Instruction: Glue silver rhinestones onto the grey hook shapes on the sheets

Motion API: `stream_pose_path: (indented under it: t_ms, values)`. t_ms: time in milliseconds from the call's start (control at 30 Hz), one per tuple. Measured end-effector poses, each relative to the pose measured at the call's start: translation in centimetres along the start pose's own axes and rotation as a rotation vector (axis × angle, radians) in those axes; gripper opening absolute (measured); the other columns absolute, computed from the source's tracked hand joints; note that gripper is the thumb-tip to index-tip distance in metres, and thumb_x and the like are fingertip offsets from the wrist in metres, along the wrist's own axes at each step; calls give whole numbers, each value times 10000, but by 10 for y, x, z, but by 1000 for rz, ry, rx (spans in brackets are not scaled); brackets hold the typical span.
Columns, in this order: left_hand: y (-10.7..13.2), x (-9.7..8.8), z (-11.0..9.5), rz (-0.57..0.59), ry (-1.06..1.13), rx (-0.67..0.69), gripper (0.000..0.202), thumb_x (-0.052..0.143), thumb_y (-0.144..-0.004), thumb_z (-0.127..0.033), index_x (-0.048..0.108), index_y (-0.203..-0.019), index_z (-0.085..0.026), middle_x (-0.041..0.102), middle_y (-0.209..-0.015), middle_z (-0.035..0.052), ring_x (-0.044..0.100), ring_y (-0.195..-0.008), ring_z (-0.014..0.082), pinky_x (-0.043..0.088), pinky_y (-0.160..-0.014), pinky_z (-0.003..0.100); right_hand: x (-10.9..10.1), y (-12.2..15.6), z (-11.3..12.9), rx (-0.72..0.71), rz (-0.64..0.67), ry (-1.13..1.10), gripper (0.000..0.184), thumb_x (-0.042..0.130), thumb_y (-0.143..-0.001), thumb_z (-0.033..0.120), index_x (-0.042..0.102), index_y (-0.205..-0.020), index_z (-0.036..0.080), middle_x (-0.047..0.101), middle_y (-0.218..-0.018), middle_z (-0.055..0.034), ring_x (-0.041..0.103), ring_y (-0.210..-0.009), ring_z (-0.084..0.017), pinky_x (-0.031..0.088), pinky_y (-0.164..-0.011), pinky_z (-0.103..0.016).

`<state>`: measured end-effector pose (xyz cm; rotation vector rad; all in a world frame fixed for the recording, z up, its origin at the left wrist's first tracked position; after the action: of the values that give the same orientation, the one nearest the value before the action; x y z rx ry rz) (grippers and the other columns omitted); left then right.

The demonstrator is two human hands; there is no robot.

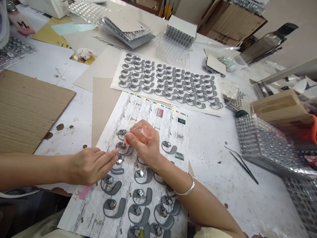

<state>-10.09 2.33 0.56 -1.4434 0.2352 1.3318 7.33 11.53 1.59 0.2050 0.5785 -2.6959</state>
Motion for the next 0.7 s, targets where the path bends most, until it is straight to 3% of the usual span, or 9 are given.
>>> stream_pose_path:
  t_ms: [233, 700]
  values:
    - [2, 1, -1, 2, -6, 1, 126, 562, -795, -53, 619, -900, -14, 698, -888, 212, 645, -564, 168, 473, -387, 237, 1, 2, -3, 52, -8, -16, 223, 659, -803, 344, 639, -643, 190, 621, -683, -32, 609, -674, -155, 530, -587, -314]
    - [0, 0, 0, 0, 13, 4, 129, 561, -783, -37, 636, -883, -4, 703, -872, 214, 642, -545, 173, 460, -372, 238, 0, 2, -2, -22, -46, 14, 198, 649, -814, 318, 651, -652, 205, 642, -658, -25, 595, -683, -156, 506, -616, -324]
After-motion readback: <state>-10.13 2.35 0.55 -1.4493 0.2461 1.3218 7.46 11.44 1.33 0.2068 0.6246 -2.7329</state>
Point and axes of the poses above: each hand's wrist, its own y-axis away from the middle knuckle, its own x-axis out of the palm, z = x × y, the point moved 1 cm from there along -y, towards the middle knuckle
